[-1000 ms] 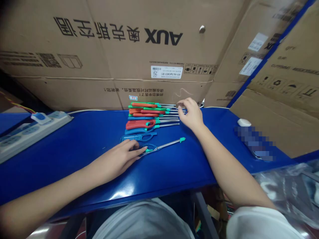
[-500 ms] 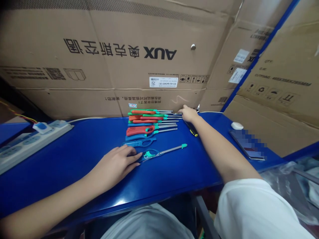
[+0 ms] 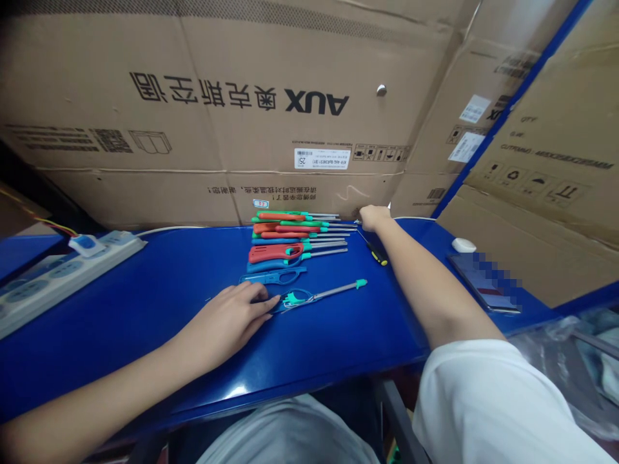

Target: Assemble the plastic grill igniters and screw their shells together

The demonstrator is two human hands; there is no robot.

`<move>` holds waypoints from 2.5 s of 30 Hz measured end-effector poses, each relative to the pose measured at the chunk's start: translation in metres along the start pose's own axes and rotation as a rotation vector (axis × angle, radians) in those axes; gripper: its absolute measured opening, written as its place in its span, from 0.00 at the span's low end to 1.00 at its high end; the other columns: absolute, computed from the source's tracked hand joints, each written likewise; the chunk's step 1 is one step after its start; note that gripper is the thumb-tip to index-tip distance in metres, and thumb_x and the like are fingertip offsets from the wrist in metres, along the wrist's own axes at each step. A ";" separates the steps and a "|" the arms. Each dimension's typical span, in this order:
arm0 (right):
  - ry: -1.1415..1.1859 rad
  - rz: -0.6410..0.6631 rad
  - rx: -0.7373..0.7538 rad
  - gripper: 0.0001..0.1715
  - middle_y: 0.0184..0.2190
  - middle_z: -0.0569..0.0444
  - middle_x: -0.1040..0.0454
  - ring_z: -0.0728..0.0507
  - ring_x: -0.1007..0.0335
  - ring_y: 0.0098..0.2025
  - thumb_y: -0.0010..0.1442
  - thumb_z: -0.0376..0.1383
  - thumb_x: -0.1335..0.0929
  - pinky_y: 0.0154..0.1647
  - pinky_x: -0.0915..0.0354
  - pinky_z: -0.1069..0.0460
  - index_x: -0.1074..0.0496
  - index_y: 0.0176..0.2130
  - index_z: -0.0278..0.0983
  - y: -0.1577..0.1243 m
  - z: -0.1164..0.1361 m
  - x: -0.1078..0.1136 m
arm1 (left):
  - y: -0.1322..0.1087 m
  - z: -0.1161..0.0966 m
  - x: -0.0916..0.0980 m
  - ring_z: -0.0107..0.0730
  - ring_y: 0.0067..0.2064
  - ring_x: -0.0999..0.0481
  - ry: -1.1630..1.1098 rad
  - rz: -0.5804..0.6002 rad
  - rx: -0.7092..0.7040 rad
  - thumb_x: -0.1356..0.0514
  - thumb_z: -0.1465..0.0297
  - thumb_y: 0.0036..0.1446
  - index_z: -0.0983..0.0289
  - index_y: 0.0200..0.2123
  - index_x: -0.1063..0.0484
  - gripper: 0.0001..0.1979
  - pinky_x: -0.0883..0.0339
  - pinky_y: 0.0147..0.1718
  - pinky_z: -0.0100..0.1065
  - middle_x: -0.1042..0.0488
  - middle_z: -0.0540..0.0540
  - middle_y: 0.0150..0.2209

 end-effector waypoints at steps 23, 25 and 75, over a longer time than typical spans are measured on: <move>1.332 0.180 0.718 0.16 0.23 0.61 0.34 0.55 0.45 0.21 0.56 0.43 0.25 0.21 0.47 0.58 0.26 0.36 0.33 -0.177 0.166 -0.004 | 0.016 0.024 -0.017 0.42 0.47 0.18 -1.292 -0.282 0.127 0.35 0.64 0.60 0.65 0.56 0.25 0.22 0.25 0.50 0.41 0.18 0.58 0.47; 1.325 0.114 0.721 0.15 0.23 0.61 0.33 0.55 0.45 0.20 0.59 0.43 0.27 0.21 0.46 0.57 0.26 0.36 0.33 -0.175 0.162 -0.001 | 0.016 0.025 -0.017 0.41 0.46 0.19 -1.239 -0.281 0.128 0.35 0.65 0.61 0.64 0.56 0.24 0.21 0.26 0.50 0.41 0.18 0.58 0.46; 1.341 0.705 0.614 0.25 0.20 0.61 0.28 0.51 0.27 0.18 0.50 0.49 0.22 0.16 0.31 0.59 0.30 0.34 0.33 -0.165 0.164 -0.043 | 0.020 0.038 -0.018 0.30 0.27 0.29 -1.196 -0.175 0.321 0.38 0.47 0.55 0.64 0.31 0.25 0.24 0.30 0.30 0.31 0.27 0.51 0.26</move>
Point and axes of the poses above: each hand's wrist, its own y-axis towards the middle knuckle, its own x-axis out of the back of the hand, z = x × y, the point moved 7 cm from there along y, towards the middle knuckle
